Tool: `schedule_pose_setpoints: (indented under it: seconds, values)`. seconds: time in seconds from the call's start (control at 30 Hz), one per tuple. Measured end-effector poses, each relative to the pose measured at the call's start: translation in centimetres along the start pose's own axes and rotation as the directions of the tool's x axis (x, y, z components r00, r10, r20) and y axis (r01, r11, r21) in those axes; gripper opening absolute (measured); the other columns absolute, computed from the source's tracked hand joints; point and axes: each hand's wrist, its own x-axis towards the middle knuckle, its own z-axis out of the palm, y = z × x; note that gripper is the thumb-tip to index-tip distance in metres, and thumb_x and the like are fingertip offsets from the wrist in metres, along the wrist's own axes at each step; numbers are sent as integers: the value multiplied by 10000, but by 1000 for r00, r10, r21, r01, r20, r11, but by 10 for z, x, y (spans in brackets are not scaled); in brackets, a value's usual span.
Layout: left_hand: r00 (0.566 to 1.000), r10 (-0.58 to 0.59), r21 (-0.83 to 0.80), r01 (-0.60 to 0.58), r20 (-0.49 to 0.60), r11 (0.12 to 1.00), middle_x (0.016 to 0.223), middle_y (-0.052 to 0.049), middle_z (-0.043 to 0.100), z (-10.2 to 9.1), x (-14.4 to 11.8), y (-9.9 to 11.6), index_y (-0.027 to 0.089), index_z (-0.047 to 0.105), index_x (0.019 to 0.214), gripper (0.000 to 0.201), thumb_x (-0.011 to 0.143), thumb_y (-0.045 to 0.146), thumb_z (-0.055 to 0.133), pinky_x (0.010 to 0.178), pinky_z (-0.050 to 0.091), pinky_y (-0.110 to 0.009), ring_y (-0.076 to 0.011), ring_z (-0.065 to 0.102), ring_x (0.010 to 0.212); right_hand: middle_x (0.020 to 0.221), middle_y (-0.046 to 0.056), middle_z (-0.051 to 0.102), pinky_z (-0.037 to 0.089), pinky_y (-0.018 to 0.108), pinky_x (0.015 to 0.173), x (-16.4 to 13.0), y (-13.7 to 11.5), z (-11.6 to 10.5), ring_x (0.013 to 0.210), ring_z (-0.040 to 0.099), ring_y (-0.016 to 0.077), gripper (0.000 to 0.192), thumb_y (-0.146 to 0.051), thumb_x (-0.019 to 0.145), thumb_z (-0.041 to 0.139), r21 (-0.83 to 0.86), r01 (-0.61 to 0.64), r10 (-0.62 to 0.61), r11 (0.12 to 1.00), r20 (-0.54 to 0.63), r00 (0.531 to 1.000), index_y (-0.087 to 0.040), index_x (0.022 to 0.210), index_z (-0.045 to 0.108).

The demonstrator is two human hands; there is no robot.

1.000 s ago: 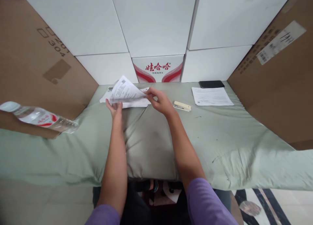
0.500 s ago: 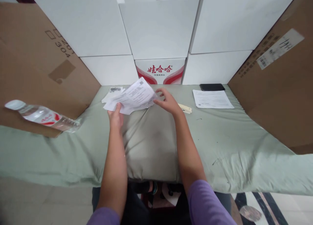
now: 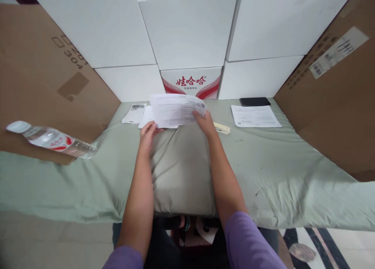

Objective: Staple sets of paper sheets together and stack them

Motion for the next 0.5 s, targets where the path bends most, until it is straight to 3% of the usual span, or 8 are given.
schedule_pose_setpoints:
  seconds: [0.1, 0.2, 0.3, 0.4, 0.5]
  values:
    - [981, 96, 258, -50, -168, 965, 960, -101, 736, -8, 5, -5, 166, 708, 1004, 327, 835, 441, 659, 878, 567, -397, -229, 695, 920, 1135, 125, 730, 460, 478, 1065, 5, 11, -10, 1122, 659, 302, 543, -651, 842, 591, -47, 31, -40, 998, -204, 978, -172, 1074, 701]
    - [939, 210, 610, 0, -273, 792, 1171, -162, 706, -15, 4, -9, 168, 705, 1103, 334, 799, 306, 699, 1071, 442, -515, -309, 624, 1153, 1172, 150, 703, 437, 492, 1072, 4, 18, -14, 1175, 621, 318, 509, -606, 897, 502, -136, 2, -46, 991, -321, 946, -179, 1130, 651]
    - [973, 190, 771, -20, -132, 636, 1466, -148, 565, -15, -2, -12, 246, 670, 1257, 486, 775, 223, 724, 1181, 241, -630, -370, 402, 1434, 1160, 151, 694, 447, 468, 1043, -2, 20, -7, 1170, 608, 311, 415, -484, 934, 437, -246, -59, -28, 967, -336, 942, -200, 1185, 607]
    - [992, 126, 780, -72, -9, 621, 1492, -106, 559, -10, -5, -15, 290, 678, 1259, 475, 802, 162, 680, 1184, 74, -712, -374, 267, 1518, 1099, 135, 701, 470, 426, 983, -9, 21, 7, 1092, 630, 296, 378, -361, 920, 406, -353, -106, 1, 930, -285, 958, -209, 1212, 592]
    - [994, 104, 780, -46, -25, 624, 1421, -101, 624, -9, -5, -18, 282, 708, 1212, 410, 833, 142, 634, 1165, 10, -746, -379, 273, 1516, 1098, 127, 702, 474, 409, 962, -13, 22, 18, 1061, 636, 289, 410, -296, 892, 401, -393, -107, 9, 913, -243, 970, -213, 1252, 579]
